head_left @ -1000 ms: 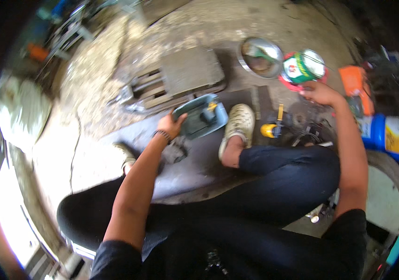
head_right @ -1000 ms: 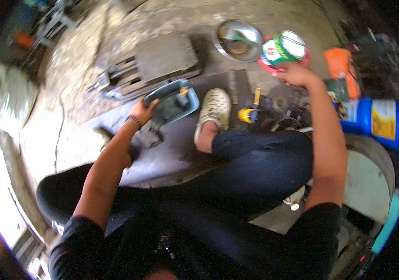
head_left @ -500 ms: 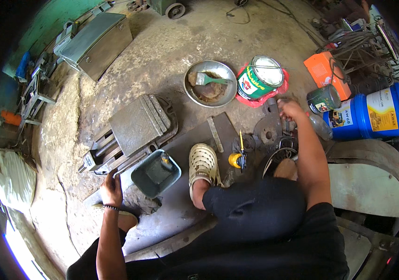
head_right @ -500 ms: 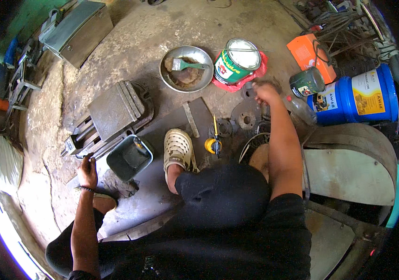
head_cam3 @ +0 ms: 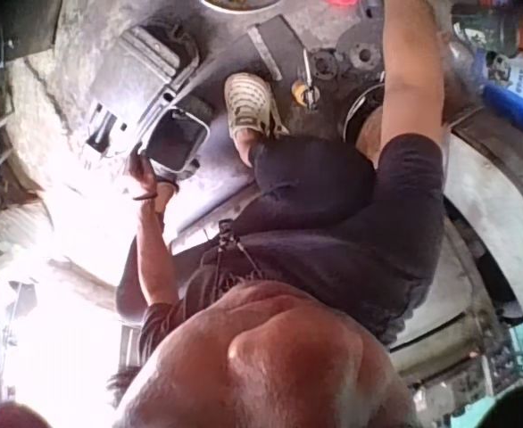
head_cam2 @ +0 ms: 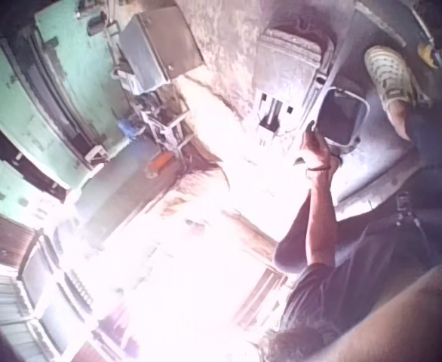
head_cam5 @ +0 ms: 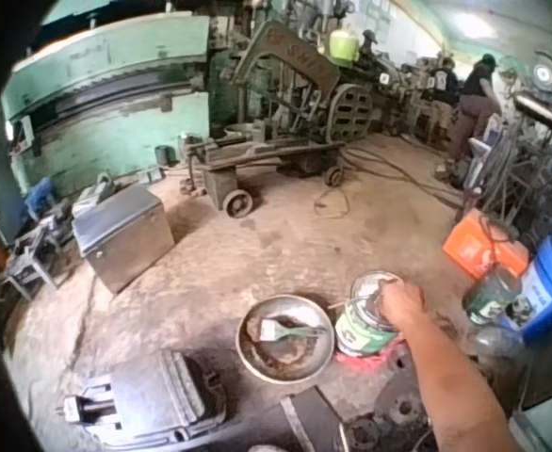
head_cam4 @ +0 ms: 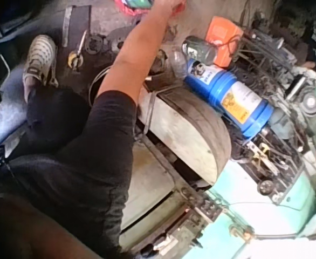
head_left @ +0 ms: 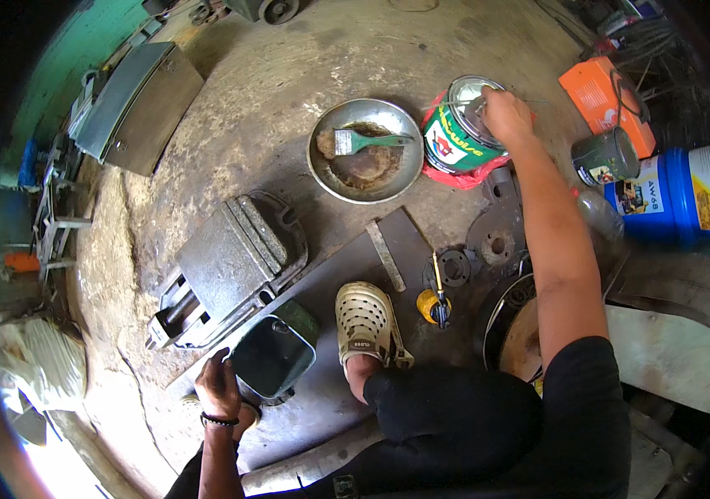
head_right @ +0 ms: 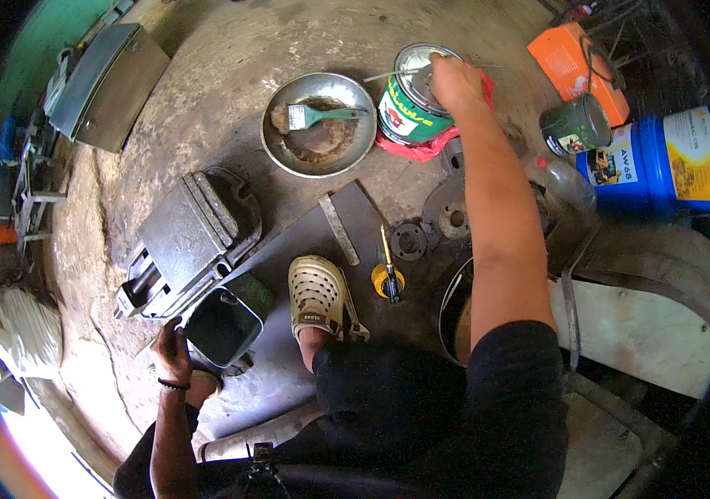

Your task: The person scrubs a metal vise with a cloth and a small brush, then wipes it down. The person then opens a paint can and places a brush inside a container.

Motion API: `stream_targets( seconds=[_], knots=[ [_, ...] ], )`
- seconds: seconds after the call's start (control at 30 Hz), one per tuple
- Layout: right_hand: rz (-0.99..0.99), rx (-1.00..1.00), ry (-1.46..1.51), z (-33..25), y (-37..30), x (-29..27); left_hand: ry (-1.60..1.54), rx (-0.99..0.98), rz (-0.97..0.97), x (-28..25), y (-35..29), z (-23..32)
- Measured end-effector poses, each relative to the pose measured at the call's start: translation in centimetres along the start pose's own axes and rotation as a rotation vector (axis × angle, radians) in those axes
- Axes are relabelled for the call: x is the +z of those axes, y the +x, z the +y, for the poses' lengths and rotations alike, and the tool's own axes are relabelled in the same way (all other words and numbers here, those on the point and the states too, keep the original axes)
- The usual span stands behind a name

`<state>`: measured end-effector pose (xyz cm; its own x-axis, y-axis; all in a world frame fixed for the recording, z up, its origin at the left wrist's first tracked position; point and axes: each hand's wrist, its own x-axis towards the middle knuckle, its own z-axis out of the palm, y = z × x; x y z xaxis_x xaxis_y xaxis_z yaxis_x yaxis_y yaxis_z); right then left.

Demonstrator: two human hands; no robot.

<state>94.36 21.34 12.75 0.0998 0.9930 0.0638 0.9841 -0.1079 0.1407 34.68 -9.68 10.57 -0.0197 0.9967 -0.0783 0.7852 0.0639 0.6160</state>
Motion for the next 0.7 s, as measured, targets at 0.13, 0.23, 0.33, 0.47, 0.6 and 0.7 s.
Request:
stream_targets(
  seconds=[0.13,0.23,0.33,0.47,0.6,0.7],
  knots=[
    [0.206,-0.239,-0.064,1.5,-1.4,-1.6,0.008,0.155,0.029,0.9,5.6,5.8],
    [0.418,-0.141,-0.159,3.3,-3.7,-2.1,-0.065,0.408,0.057,3.3,11.7,11.2],
    [0.305,0.31,0.205,5.3,-6.1,-1.1,-0.243,0.503,-0.085,7.9,18.4,16.7],
    [0.312,0.553,0.473,8.4,-6.8,2.2,-0.256,0.26,-0.372,15.8,27.4,22.6],
    [0.141,0.798,0.85,9.9,-5.1,5.3,-0.374,0.08,-0.459,22.7,33.4,26.2],
    [0.038,0.862,0.772,9.1,-2.4,6.7,-0.388,0.169,-0.408,26.9,35.3,29.2]
  ],
)
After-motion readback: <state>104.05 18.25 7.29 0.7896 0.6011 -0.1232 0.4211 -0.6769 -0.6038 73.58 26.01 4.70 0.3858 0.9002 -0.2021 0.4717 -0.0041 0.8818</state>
